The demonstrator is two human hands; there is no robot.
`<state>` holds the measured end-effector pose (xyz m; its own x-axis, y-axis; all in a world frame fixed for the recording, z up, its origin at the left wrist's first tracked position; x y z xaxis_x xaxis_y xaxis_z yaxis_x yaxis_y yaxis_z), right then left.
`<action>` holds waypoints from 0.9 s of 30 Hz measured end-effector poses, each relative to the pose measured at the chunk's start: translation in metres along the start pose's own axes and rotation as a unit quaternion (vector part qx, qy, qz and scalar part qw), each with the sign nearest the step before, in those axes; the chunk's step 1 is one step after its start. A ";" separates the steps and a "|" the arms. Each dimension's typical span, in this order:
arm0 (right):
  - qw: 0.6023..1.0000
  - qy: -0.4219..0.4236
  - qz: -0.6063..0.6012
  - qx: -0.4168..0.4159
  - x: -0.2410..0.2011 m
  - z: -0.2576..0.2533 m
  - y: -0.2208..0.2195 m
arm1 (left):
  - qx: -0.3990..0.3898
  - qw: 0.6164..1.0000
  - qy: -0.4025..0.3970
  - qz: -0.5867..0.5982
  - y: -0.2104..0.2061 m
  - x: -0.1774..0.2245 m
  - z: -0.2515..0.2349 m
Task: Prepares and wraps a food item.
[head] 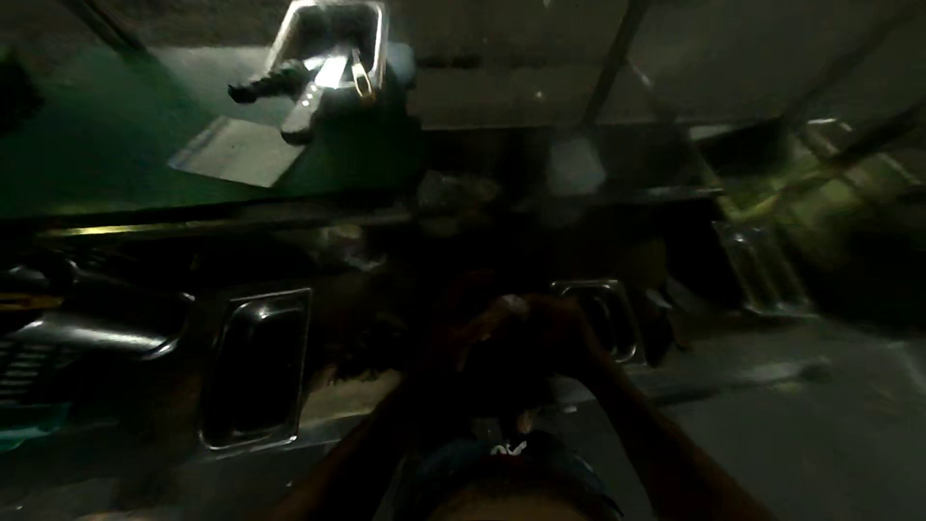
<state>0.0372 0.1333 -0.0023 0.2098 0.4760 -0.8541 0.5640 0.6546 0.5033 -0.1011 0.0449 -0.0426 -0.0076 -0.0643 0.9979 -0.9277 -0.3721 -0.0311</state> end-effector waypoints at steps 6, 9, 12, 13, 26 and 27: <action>0.966 0.095 -0.184 -0.152 -0.067 -0.033 0.036 | -0.064 0.985 0.085 0.134 -0.034 0.034 -0.006; 0.959 0.108 -0.214 -0.155 -0.083 -0.048 0.070 | -0.075 0.992 0.031 0.096 -0.045 0.068 -0.013; 0.935 0.096 -0.301 -0.159 -0.094 -0.048 0.088 | -0.124 0.988 0.016 0.093 -0.057 0.097 -0.011; 0.933 0.111 -0.299 -0.166 -0.099 -0.046 0.089 | -0.133 0.986 0.025 0.101 -0.060 0.101 -0.008; 0.950 0.287 -0.119 0.018 -0.102 -0.005 0.122 | -0.077 0.978 0.088 0.172 -0.095 0.110 0.015; 0.948 0.309 -0.075 0.006 -0.105 0.004 0.119 | -0.078 0.978 0.107 0.159 -0.096 0.108 0.021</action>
<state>0.0859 0.1588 0.1467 -0.3792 0.6340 -0.6740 0.5600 0.7371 0.3784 -0.0053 0.0544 0.0666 -0.3679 0.0469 0.9287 -0.9112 -0.2172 -0.3500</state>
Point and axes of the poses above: each hand's wrist, its own z-axis away from the middle knuckle, its own y-axis out of the back of the hand, x = y × z, the point moved 9 cm from there along -z, towards the middle knuckle, and after that the axes turned 1 degree about -x, right-handed, at the moved point
